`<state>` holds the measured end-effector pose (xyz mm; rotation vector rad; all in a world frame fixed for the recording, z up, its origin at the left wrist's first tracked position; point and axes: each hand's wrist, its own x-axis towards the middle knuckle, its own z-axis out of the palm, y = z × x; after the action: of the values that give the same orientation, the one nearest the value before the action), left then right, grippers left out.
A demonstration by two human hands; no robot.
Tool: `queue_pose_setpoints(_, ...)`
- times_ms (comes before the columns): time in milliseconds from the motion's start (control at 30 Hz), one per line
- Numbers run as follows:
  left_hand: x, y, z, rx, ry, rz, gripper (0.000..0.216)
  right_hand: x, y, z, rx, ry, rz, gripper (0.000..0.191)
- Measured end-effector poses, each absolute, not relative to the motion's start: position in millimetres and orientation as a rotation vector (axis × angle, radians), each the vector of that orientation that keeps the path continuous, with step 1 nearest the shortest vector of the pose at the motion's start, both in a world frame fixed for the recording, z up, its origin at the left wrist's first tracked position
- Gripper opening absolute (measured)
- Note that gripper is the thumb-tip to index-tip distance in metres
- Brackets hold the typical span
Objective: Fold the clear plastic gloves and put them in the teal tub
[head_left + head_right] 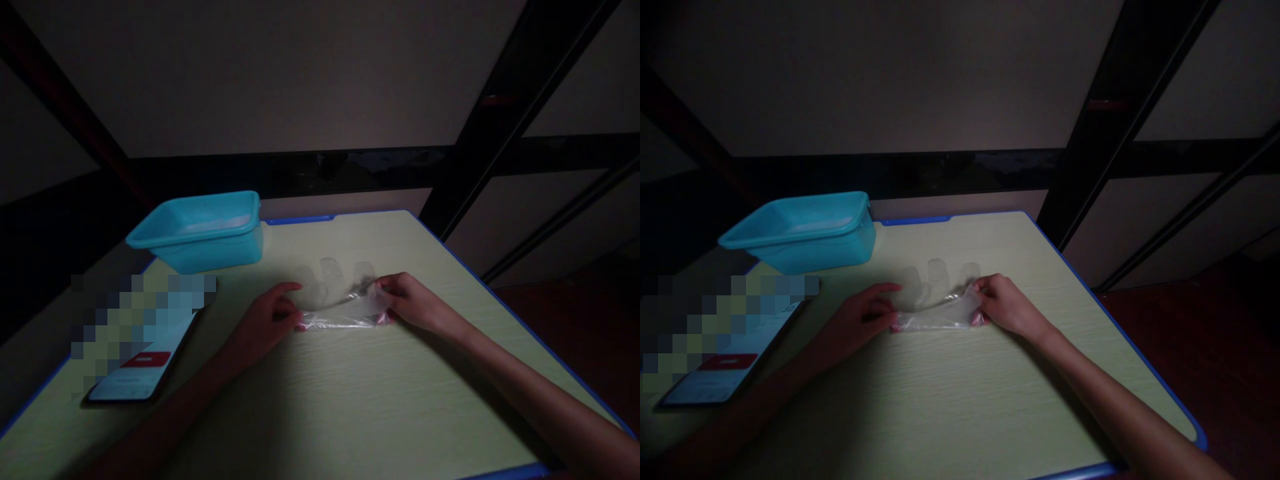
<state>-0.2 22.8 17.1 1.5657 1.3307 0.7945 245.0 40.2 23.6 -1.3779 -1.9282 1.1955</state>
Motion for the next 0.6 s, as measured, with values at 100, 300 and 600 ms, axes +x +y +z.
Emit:
queue_pose_setpoints(100, 0.0, 21.3, 16.6, 1.556, 1.328, 0.801, 0.04, 241.4, 41.0, 24.0, -1.466, -1.939, 1.105, 0.021)
queue_pose_setpoints(300, 1.8, 19.3, 14.9, 1.508, 1.332, 0.841, 0.042, 237.2, 40.7, 22.2, -1.676, -1.963, 0.904, 0.021)
queue_pose_setpoints(600, 3.5, 16.5, 18.7, 1.458, 1.358, 0.866, 0.048, 236.2, 37.6, 18.4, -1.698, -1.881, 0.81, 0.008)
